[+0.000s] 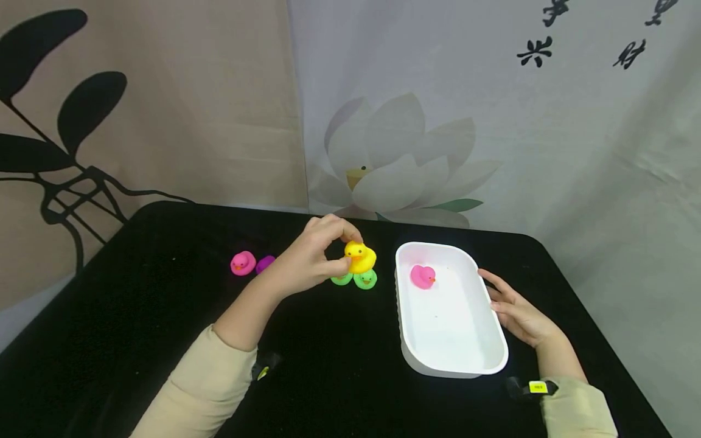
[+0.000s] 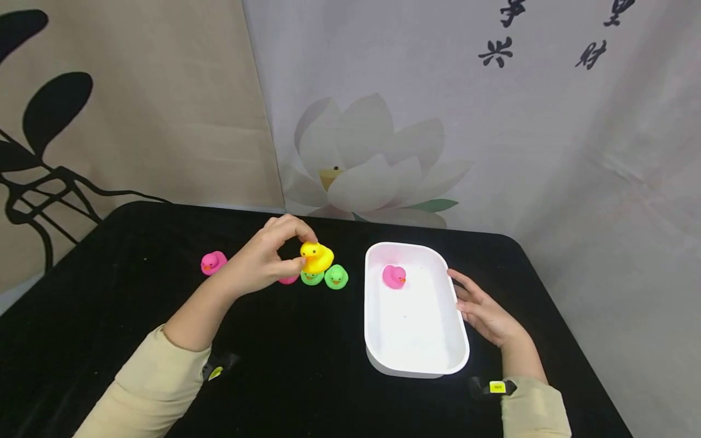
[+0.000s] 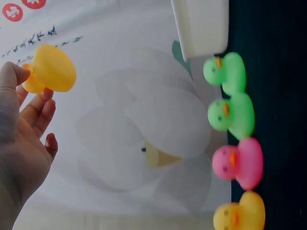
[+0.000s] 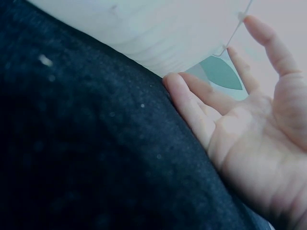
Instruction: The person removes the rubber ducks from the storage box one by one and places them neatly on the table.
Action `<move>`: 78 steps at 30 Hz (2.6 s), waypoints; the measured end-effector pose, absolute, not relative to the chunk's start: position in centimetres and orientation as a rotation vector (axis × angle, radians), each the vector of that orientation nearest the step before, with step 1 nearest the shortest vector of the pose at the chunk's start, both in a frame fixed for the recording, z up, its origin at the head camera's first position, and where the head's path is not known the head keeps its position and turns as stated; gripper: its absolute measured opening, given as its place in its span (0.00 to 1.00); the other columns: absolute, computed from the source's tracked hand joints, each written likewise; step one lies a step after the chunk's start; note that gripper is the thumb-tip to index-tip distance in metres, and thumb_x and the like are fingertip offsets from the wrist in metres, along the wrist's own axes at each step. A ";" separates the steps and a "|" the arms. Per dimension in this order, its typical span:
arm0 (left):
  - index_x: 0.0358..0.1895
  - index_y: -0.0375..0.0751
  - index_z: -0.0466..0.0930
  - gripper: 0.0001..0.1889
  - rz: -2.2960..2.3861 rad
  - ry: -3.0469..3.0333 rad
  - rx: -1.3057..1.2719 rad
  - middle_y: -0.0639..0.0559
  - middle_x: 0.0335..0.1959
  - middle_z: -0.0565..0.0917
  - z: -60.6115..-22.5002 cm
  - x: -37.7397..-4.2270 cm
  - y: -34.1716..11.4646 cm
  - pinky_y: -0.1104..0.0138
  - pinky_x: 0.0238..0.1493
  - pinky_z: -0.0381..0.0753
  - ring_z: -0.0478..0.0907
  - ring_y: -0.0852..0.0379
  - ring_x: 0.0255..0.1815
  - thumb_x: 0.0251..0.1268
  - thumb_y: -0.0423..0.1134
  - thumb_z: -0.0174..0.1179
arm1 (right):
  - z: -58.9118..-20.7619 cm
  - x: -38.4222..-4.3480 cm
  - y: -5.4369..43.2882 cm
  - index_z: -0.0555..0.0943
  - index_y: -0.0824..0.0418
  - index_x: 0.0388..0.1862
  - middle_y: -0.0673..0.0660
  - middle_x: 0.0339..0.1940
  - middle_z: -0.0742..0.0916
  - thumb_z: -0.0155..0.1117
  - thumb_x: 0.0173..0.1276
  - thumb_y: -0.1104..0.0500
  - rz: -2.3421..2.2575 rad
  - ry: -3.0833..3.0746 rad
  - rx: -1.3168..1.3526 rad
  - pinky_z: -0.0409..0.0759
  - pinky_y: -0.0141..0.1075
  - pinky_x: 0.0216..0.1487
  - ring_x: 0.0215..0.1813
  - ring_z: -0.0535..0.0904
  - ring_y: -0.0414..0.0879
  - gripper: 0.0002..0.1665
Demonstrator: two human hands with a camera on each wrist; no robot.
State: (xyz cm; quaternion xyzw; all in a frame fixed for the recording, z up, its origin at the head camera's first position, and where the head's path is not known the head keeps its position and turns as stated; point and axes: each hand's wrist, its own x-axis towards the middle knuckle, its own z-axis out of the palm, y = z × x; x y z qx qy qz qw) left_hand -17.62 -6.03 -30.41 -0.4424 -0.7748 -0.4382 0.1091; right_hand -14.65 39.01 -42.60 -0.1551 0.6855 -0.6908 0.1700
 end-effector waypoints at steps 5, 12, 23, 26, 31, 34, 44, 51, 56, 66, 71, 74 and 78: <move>0.44 0.44 0.77 0.14 -1.274 -2.276 -1.282 0.57 0.44 0.77 -30.6 -17.8 -7.8 0.53 0.53 0.59 0.68 0.55 0.48 0.53 0.29 0.63 | -42.6 -14.7 39.0 0.48 0.51 0.77 0.53 0.68 0.66 0.49 0.72 0.69 -1.955 1.969 -0.413 0.77 0.44 0.53 0.59 0.76 0.48 0.40; 0.43 0.45 0.78 0.15 -1.272 -2.328 -1.209 0.57 0.44 0.79 -31.0 -18.1 -10.4 0.51 0.54 0.58 0.68 0.55 0.47 0.52 0.27 0.63 | -42.7 -14.7 39.0 0.48 0.51 0.77 0.54 0.68 0.65 0.49 0.72 0.69 -1.956 1.973 -0.416 0.76 0.43 0.53 0.59 0.76 0.48 0.40; 0.46 0.45 0.78 0.17 -1.218 -2.493 -0.999 0.52 0.49 0.78 -32.1 -18.8 -14.0 0.51 0.51 0.60 0.66 0.51 0.52 0.52 0.28 0.64 | -42.6 -14.6 39.1 0.49 0.51 0.77 0.52 0.67 0.67 0.48 0.72 0.71 -1.967 1.945 -0.420 0.76 0.41 0.54 0.60 0.75 0.48 0.40; 0.47 0.44 0.78 0.16 -1.206 -2.541 -0.919 0.51 0.49 0.78 -32.4 -19.1 -15.0 0.51 0.48 0.61 0.65 0.48 0.53 0.54 0.28 0.64 | -42.6 -14.6 39.1 0.48 0.51 0.77 0.52 0.68 0.67 0.47 0.72 0.71 -1.969 1.928 -0.440 0.76 0.41 0.54 0.60 0.75 0.48 0.40; 0.48 0.42 0.78 0.15 -1.196 -2.589 -0.811 0.48 0.49 0.77 -32.8 -19.7 -16.6 0.50 0.47 0.62 0.63 0.44 0.54 0.56 0.28 0.64 | -42.7 -14.6 39.2 0.48 0.52 0.77 0.51 0.68 0.67 0.47 0.72 0.71 -1.975 1.917 -0.460 0.76 0.42 0.54 0.60 0.75 0.48 0.40; 0.48 0.42 0.78 0.15 -1.185 -2.614 -0.771 0.46 0.50 0.76 -33.0 -20.0 -17.5 0.49 0.47 0.61 0.62 0.43 0.55 0.57 0.29 0.64 | -42.7 -14.6 39.2 0.49 0.51 0.77 0.50 0.67 0.68 0.47 0.72 0.71 -1.976 1.919 -0.452 0.76 0.41 0.54 0.60 0.75 0.48 0.40; 0.48 0.40 0.77 0.15 -1.180 -2.660 -0.711 0.45 0.50 0.73 -33.6 -20.5 -20.5 0.52 0.43 0.62 0.61 0.43 0.53 0.56 0.27 0.62 | -42.8 -14.6 39.2 0.49 0.51 0.77 0.50 0.67 0.68 0.47 0.72 0.72 -1.983 1.909 -0.456 0.76 0.42 0.54 0.60 0.75 0.48 0.40; 0.47 0.38 0.78 0.13 -1.152 -2.663 -0.683 0.45 0.49 0.75 -34.2 -20.7 -22.4 0.49 0.45 0.63 0.62 0.45 0.52 0.59 0.27 0.62 | -42.7 -14.6 39.3 0.48 0.52 0.77 0.50 0.67 0.68 0.47 0.72 0.71 -1.983 1.898 -0.465 0.76 0.42 0.54 0.60 0.75 0.48 0.40; 0.48 0.37 0.77 0.13 -1.153 -2.683 -0.632 0.43 0.48 0.74 -34.9 -21.0 -23.8 0.45 0.45 0.66 0.63 0.42 0.52 0.60 0.26 0.61 | -42.8 -14.6 39.3 0.47 0.52 0.77 0.50 0.67 0.67 0.46 0.72 0.71 -1.979 1.903 -0.466 0.76 0.42 0.54 0.60 0.75 0.48 0.40; 0.50 0.37 0.74 0.11 -1.164 -2.766 -0.551 0.41 0.48 0.70 -36.5 -21.2 -26.2 0.48 0.42 0.66 0.61 0.40 0.52 0.65 0.31 0.59 | -42.8 -14.6 39.2 0.48 0.52 0.77 0.50 0.67 0.67 0.47 0.72 0.71 -1.971 1.918 -0.464 0.76 0.42 0.54 0.60 0.75 0.48 0.40; 0.50 0.37 0.74 0.12 -1.148 -2.800 -0.524 0.41 0.49 0.70 -37.1 -21.3 -27.0 0.49 0.43 0.66 0.60 0.40 0.53 0.65 0.30 0.59 | -42.9 -14.7 39.2 0.48 0.52 0.77 0.50 0.67 0.67 0.47 0.72 0.71 -1.971 1.928 -0.450 0.76 0.42 0.54 0.60 0.75 0.48 0.40; 0.50 0.37 0.73 0.11 -1.151 -2.813 -0.524 0.40 0.49 0.70 -37.4 -21.4 -27.3 0.48 0.44 0.66 0.60 0.40 0.53 0.66 0.31 0.59 | -42.9 -14.7 39.2 0.48 0.52 0.77 0.50 0.67 0.67 0.47 0.72 0.71 -1.970 1.928 -0.454 0.76 0.42 0.54 0.60 0.75 0.48 0.40; 0.50 0.37 0.73 0.11 -1.157 -2.830 -0.530 0.40 0.50 0.70 -37.7 -21.6 -27.6 0.48 0.44 0.66 0.61 0.40 0.53 0.66 0.32 0.59 | -42.8 -14.7 39.2 0.47 0.52 0.77 0.50 0.67 0.68 0.47 0.72 0.71 -1.970 1.915 -0.468 0.76 0.42 0.54 0.60 0.75 0.48 0.40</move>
